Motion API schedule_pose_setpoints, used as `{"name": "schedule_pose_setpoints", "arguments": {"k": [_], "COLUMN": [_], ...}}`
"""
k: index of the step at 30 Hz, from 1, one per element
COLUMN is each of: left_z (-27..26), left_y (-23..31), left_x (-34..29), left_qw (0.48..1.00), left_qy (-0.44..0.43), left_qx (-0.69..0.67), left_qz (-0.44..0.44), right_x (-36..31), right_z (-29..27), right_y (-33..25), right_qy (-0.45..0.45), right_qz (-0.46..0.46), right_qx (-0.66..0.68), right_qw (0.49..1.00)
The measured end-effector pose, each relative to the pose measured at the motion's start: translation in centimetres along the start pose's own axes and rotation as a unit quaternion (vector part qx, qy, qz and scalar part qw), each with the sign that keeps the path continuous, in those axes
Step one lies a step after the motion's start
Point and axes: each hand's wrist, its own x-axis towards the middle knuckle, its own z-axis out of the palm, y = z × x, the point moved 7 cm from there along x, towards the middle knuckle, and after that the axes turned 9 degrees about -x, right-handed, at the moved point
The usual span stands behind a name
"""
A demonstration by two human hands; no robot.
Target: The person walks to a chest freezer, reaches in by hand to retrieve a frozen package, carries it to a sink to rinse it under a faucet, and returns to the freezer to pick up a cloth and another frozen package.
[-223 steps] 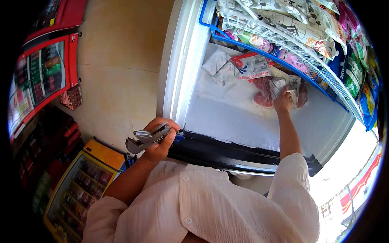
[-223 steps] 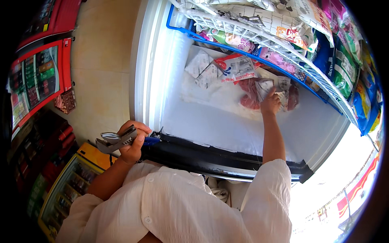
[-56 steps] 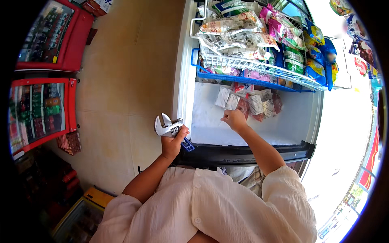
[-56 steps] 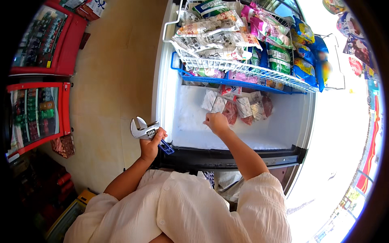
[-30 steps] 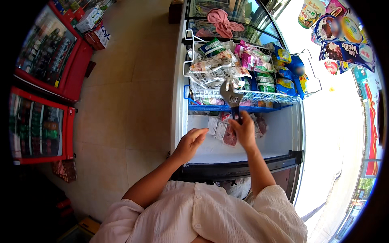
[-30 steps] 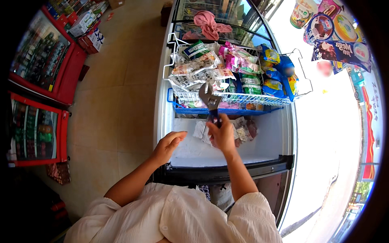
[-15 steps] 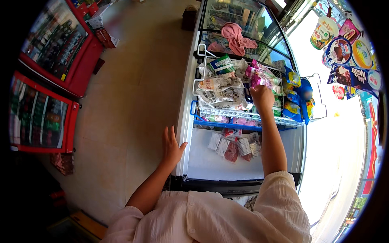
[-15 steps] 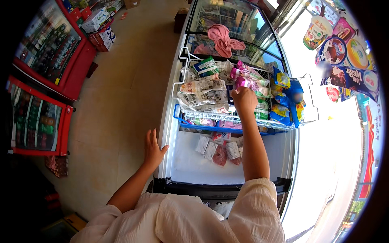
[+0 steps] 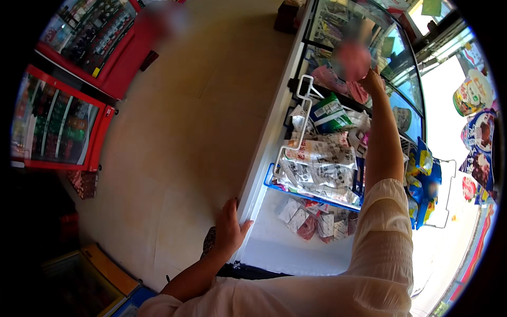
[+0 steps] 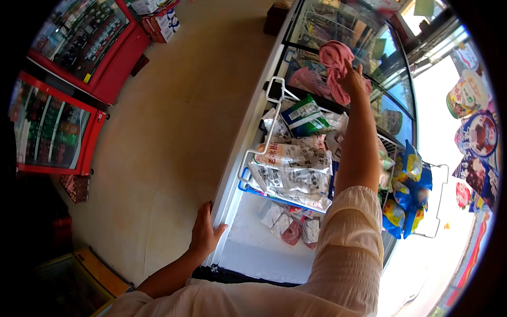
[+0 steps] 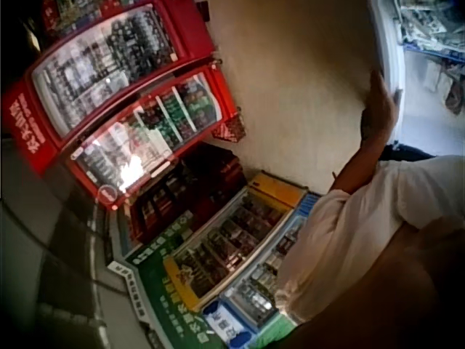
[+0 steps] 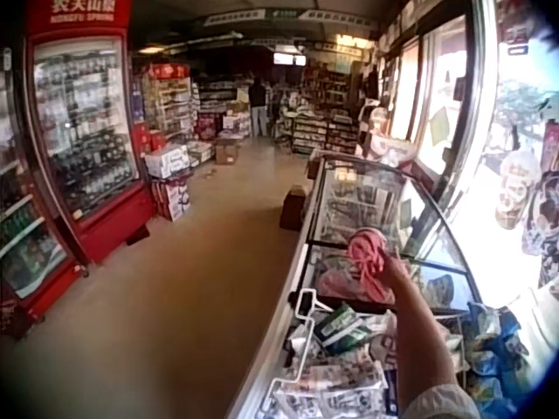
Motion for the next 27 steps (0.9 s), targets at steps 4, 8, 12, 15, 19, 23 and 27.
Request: {"name": "schedule_pose_setpoints", "arguments": {"k": [4, 8, 12, 15, 19, 23, 27], "left_z": [-0.3, 0.9, 0.7, 0.0, 1.2, 1.7, 1.2], "left_y": [-0.2, -0.3, -0.3, -1.6, -0.8, -0.2, -0.6], "left_x": [-0.1, 0.7, 0.5, -0.4, 0.5, 0.3, -0.2], "left_qw": [1.0, 1.0, 1.0, 0.999, 0.999, 1.0, 0.999], "left_qy": [-0.003, -0.009, -0.003, 0.023, 0.035, 0.022, 0.027], "left_qx": [0.008, -0.008, 0.003, 0.026, -0.002, -0.003, 0.014], "left_qz": [-0.024, 0.027, 0.028, -0.018, 0.023, 0.011, -0.008], "right_x": [5.2, 7.2, 3.8, -4.4, -21.8, -40.7, -56.8], "right_z": [4.2, 5.8, 2.2, -8.1, -24.1, -24.1, -18.6], "right_y": [-1.1, 3.1, -0.2, -8.1, -7.9, 5.8, 3.4], "right_qy": [0.003, 0.121, 0.137, 0.094, 0.146, -0.015, -0.058], "right_qz": [0.007, -0.131, -0.176, -0.024, -0.079, 0.102, 0.229], "right_qx": [-0.038, 0.066, -0.011, 0.141, 0.557, 0.604, 0.585], "right_qw": [0.999, 0.982, 0.975, 0.985, 0.814, 0.79, 0.776]}}
